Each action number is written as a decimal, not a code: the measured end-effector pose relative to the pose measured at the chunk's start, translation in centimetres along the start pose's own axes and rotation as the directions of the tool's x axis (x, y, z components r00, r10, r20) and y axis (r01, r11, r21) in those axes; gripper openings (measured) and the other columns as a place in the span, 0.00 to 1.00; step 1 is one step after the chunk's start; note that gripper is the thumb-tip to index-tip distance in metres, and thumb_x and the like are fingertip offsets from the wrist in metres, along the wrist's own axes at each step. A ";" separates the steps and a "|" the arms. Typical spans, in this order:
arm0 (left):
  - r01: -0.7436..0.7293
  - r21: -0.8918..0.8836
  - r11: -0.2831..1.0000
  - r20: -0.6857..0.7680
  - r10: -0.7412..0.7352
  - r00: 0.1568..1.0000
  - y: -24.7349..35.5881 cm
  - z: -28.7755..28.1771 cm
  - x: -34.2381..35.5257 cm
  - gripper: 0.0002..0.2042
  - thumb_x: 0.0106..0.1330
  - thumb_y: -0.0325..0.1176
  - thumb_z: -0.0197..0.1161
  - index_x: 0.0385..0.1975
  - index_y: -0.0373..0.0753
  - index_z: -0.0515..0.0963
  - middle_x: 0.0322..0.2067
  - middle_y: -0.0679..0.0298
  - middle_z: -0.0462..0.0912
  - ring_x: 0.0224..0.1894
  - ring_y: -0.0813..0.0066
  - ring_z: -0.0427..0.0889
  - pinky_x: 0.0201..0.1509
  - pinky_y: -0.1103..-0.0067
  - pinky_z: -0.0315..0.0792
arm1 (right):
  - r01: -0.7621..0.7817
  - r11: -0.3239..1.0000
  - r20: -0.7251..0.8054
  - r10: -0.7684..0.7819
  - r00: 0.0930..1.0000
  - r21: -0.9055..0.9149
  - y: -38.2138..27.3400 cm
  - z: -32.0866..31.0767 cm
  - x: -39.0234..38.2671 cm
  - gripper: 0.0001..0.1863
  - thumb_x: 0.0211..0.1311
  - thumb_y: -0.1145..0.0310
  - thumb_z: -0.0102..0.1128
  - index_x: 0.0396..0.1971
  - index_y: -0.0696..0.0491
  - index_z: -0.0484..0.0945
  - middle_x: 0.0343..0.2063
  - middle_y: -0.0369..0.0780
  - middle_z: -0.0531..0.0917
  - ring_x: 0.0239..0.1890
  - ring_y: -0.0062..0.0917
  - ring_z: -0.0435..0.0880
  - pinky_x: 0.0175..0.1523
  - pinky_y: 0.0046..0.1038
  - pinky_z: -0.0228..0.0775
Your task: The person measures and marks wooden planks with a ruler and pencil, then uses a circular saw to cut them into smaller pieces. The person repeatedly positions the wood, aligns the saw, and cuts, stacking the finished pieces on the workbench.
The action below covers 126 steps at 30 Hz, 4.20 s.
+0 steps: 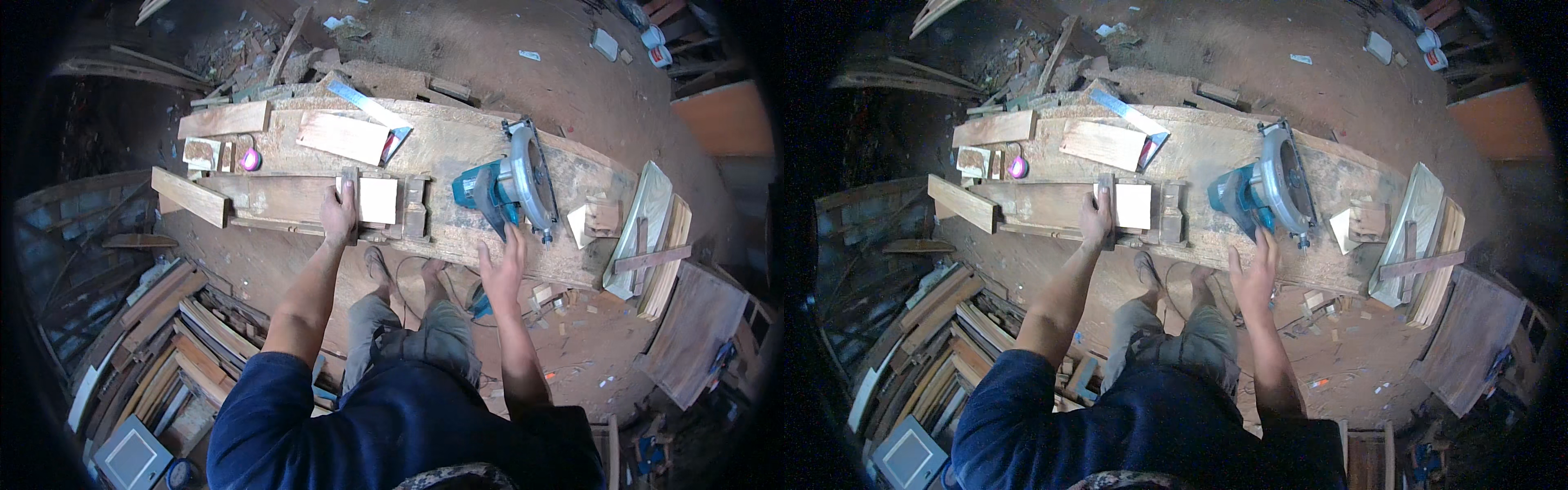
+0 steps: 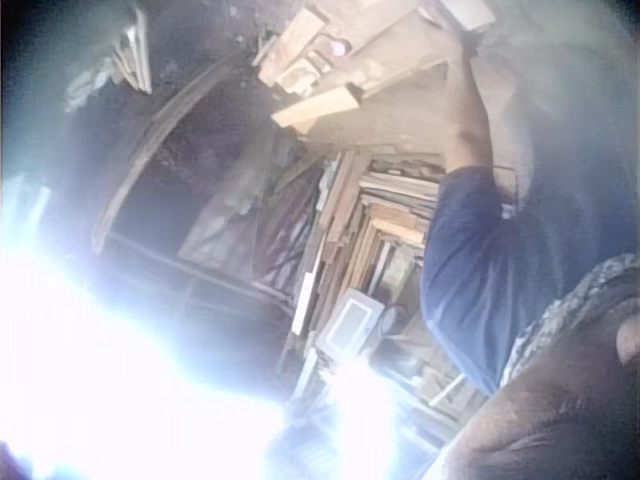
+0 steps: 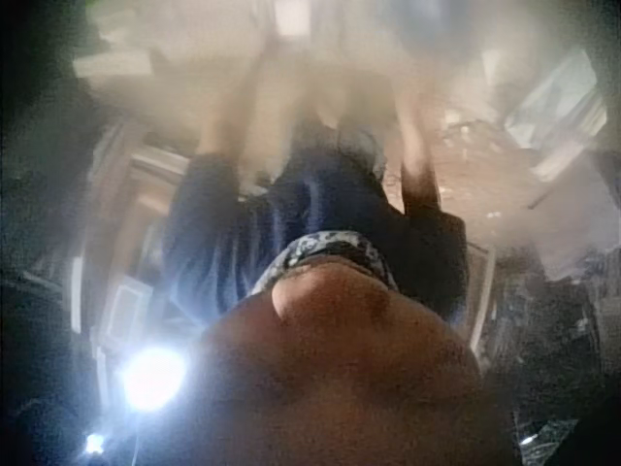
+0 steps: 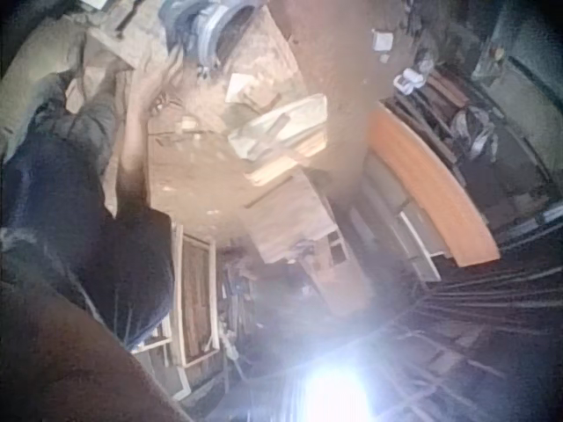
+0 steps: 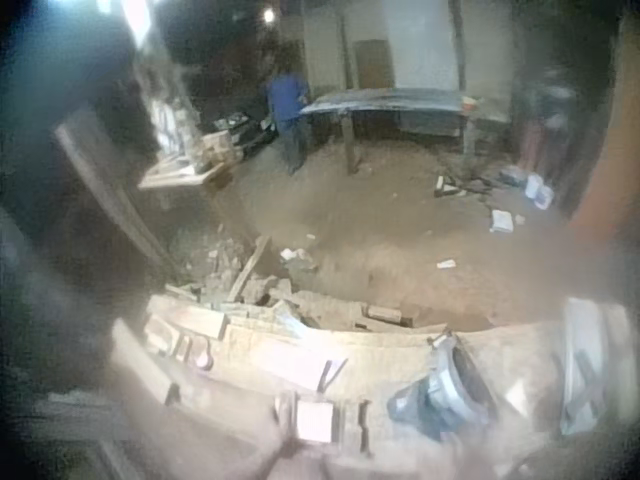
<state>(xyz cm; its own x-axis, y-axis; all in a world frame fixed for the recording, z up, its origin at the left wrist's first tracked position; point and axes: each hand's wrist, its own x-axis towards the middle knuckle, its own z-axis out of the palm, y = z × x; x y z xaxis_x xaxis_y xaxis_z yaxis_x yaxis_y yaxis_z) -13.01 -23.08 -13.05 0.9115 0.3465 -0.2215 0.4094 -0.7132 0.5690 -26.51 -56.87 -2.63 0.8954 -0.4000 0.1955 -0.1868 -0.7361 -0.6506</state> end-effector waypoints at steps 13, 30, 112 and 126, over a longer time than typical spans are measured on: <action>-0.027 -0.051 0.998 -0.077 0.023 0.997 -0.7 -0.3 0.0 0.30 0.69 0.60 0.59 0.40 0.31 0.79 0.37 0.40 0.84 0.42 0.38 0.83 0.48 0.55 0.75 | -0.169 0.957 0.126 0.142 0.982 0.238 -1.7 -1.8 6.1 0.23 0.64 0.66 0.70 0.54 0.63 0.78 0.36 0.39 0.86 0.30 0.23 0.82 0.39 0.26 0.76; -0.136 -0.068 0.988 -0.035 0.134 0.990 -1.9 0.1 1.0 0.30 0.73 0.58 0.53 0.41 0.29 0.79 0.37 0.39 0.82 0.46 0.37 0.81 0.51 0.54 0.72 | -0.553 0.080 0.459 0.466 0.756 0.829 -12.2 4.3 -17.4 0.15 0.59 0.81 0.61 0.48 0.61 0.76 0.27 0.39 0.79 0.22 0.22 0.76 0.29 0.27 0.70; 0.011 -0.373 0.928 0.060 0.012 0.998 -3.7 -0.7 2.9 0.15 0.72 0.42 0.63 0.41 0.35 0.87 0.32 0.54 0.88 0.34 0.67 0.86 0.43 0.73 0.76 | -0.654 -0.088 0.649 0.276 0.709 0.751 -11.1 10.1 -10.1 0.17 0.64 0.76 0.58 0.52 0.53 0.69 0.22 0.36 0.72 0.23 0.24 0.75 0.35 0.32 0.69; -0.034 -0.340 0.940 0.013 0.041 0.999 -3.1 -1.0 2.9 0.14 0.72 0.42 0.62 0.40 0.38 0.87 0.30 0.54 0.87 0.30 0.60 0.85 0.38 0.69 0.76 | -0.626 -0.008 0.600 0.292 0.745 0.780 -12.7 10.1 -7.0 0.18 0.62 0.75 0.58 0.51 0.55 0.67 0.21 0.36 0.70 0.21 0.25 0.73 0.32 0.33 0.70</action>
<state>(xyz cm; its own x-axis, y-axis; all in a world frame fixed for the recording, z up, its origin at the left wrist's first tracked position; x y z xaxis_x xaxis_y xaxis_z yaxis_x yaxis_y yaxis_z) -11.65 -19.22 -14.71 0.9281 0.3086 -0.2083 0.3401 -0.4751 0.8116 -26.33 -39.22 -3.16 0.8546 -0.1854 -0.4851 -0.2436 0.6818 -0.6898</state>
